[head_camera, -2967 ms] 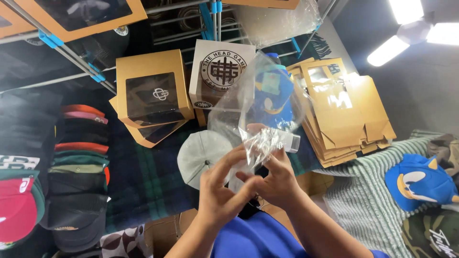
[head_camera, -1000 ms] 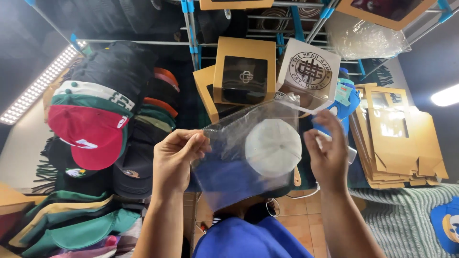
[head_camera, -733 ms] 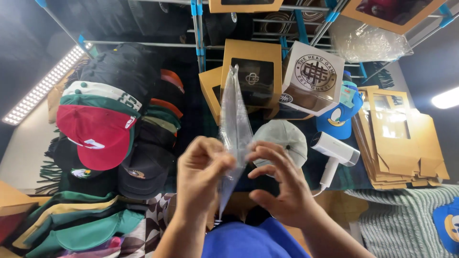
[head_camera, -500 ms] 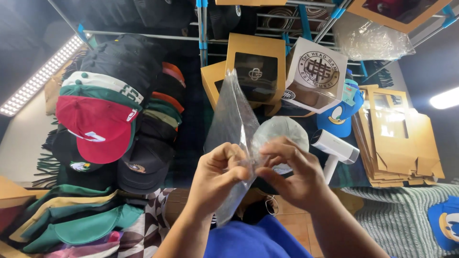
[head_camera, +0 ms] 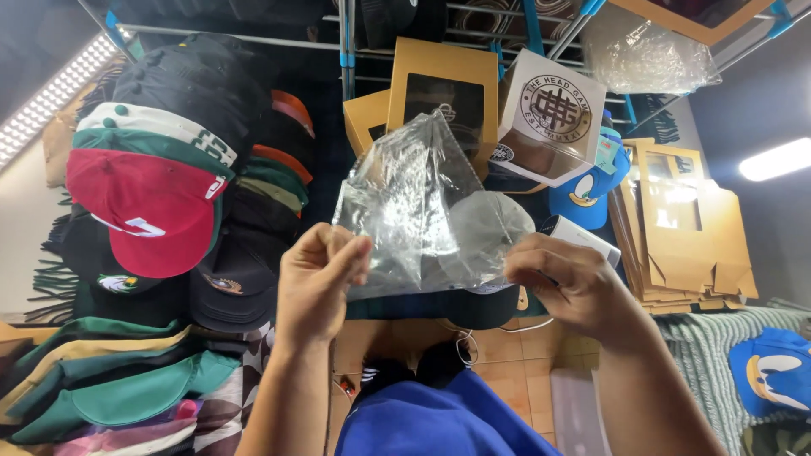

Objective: The person prepares hats for shipping by steaming them, brushing them with a small brush, placing them into plastic bags, and then putting the bagged hats into boxes.

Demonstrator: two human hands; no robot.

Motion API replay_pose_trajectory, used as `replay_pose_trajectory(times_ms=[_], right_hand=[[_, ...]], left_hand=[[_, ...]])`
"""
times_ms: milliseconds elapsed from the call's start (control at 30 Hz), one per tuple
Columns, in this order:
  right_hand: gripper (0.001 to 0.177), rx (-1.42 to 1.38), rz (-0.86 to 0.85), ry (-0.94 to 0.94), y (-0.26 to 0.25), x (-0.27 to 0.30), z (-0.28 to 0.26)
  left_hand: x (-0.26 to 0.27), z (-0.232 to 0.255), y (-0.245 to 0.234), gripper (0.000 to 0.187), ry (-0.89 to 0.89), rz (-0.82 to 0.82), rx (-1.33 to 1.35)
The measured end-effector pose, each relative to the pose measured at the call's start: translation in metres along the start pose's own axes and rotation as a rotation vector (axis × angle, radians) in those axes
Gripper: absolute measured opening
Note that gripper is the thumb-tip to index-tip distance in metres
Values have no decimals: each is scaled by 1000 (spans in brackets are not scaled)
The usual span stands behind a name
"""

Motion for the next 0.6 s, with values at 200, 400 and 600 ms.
replay_pose_trajectory(times_ms=[200, 400, 600], right_hand=[[15, 206, -9, 88, -21, 9, 28], [14, 247, 144, 209, -22, 21, 55], [103, -244, 98, 473, 20, 12, 20]], left_hand=[[-21, 4, -27, 45, 73, 41, -152], [-7, 1, -8, 43, 67, 110, -97], [23, -38, 50, 41, 178, -9, -2]])
Point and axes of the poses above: each hand's wrist, its own x-axis away from the middle knuckle, its own y-axis out of the palm, z = x × y, the point moved 2 cm from there along -x, towards the middle knuckle, and after that the axes turned 4 degrees about -x, right-handed, at the moved point
